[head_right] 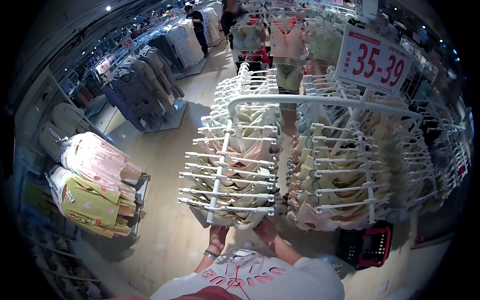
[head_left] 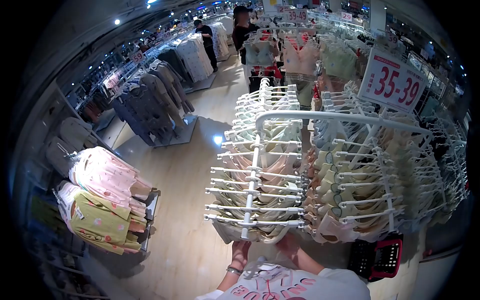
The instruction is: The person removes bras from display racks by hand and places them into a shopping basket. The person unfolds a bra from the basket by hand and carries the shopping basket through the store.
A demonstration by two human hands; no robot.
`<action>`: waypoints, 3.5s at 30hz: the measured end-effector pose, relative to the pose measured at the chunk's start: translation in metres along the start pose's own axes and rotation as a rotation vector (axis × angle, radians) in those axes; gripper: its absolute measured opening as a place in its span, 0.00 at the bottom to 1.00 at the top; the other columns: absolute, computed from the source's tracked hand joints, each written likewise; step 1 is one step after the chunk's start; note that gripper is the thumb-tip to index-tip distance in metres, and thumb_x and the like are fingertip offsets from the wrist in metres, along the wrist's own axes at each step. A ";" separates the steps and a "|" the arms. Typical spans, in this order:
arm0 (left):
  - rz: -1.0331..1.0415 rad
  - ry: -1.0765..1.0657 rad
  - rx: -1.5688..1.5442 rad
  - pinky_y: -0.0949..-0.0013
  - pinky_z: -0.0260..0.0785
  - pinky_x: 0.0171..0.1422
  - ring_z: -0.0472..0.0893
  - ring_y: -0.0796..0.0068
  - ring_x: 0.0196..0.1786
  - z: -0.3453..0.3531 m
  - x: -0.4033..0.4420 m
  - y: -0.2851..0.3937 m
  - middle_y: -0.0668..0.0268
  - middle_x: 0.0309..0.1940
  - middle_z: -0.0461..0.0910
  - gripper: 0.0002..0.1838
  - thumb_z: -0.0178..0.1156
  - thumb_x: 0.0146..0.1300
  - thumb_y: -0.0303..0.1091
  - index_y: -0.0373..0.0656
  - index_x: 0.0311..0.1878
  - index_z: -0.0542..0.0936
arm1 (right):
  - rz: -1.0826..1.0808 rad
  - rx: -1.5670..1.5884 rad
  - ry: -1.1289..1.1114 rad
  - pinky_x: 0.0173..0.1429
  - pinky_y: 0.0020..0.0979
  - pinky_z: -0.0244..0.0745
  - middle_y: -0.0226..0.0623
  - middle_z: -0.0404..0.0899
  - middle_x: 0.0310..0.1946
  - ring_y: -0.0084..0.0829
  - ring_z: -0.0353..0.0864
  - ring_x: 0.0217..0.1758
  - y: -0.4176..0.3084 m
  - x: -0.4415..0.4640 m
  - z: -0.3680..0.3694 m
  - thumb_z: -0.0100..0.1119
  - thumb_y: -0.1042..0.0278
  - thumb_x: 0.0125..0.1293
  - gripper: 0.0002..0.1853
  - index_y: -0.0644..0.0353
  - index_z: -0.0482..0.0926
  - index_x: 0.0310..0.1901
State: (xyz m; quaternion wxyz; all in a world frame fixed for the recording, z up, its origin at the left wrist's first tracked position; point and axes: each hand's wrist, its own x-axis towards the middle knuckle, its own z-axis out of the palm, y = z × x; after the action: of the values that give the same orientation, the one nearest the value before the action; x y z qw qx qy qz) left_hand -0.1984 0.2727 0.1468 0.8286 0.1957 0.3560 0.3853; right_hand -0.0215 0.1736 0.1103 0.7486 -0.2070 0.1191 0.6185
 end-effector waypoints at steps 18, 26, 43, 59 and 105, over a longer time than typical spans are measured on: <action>0.005 0.144 0.119 0.80 0.66 0.36 0.74 0.84 0.31 0.023 -0.015 0.004 0.74 0.30 0.76 0.07 0.63 0.56 0.30 0.46 0.37 0.76 | -0.214 0.045 0.034 0.57 0.38 0.67 0.32 0.76 0.48 0.31 0.73 0.53 0.025 -0.036 0.030 0.53 0.61 0.59 0.17 0.55 0.73 0.49; -0.078 0.147 0.218 0.74 0.69 0.38 0.75 0.81 0.31 -0.004 -0.006 -0.006 0.71 0.31 0.75 0.11 0.64 0.55 0.31 0.48 0.35 0.69 | -0.291 0.016 -0.070 0.53 0.33 0.67 0.26 0.77 0.38 0.25 0.74 0.43 0.040 -0.058 0.034 0.57 0.68 0.58 0.10 0.53 0.75 0.43; -0.117 0.114 0.271 0.73 0.66 0.41 0.74 0.80 0.38 -0.007 -0.018 -0.002 0.75 0.38 0.75 0.15 0.65 0.55 0.33 0.50 0.44 0.72 | -0.454 -0.066 0.114 0.50 0.32 0.67 0.31 0.73 0.48 0.27 0.72 0.50 0.049 -0.042 0.049 0.54 0.66 0.62 0.16 0.55 0.70 0.52; -0.400 -0.387 -0.417 0.68 0.65 0.50 0.75 0.76 0.47 -0.049 -0.010 0.041 0.74 0.39 0.80 0.10 0.51 0.64 0.43 0.51 0.43 0.77 | -0.336 0.188 0.034 0.56 0.41 0.67 0.30 0.76 0.46 0.33 0.73 0.52 0.032 -0.055 0.038 0.54 0.45 0.59 0.23 0.51 0.74 0.50; -0.292 -0.389 -0.193 0.64 0.64 0.54 0.74 0.76 0.47 0.002 -0.027 0.047 0.74 0.40 0.77 0.09 0.57 0.57 0.28 0.52 0.41 0.75 | -0.340 0.000 -0.179 0.47 0.32 0.66 0.29 0.73 0.32 0.28 0.68 0.36 0.058 -0.037 0.008 0.55 0.64 0.62 0.06 0.55 0.74 0.37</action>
State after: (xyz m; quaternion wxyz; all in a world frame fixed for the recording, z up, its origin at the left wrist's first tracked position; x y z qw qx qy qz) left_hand -0.2323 0.2810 0.1876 0.9431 0.1327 0.1760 0.2490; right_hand -0.0861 0.1538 0.1241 0.8498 -0.1684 0.0152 0.4993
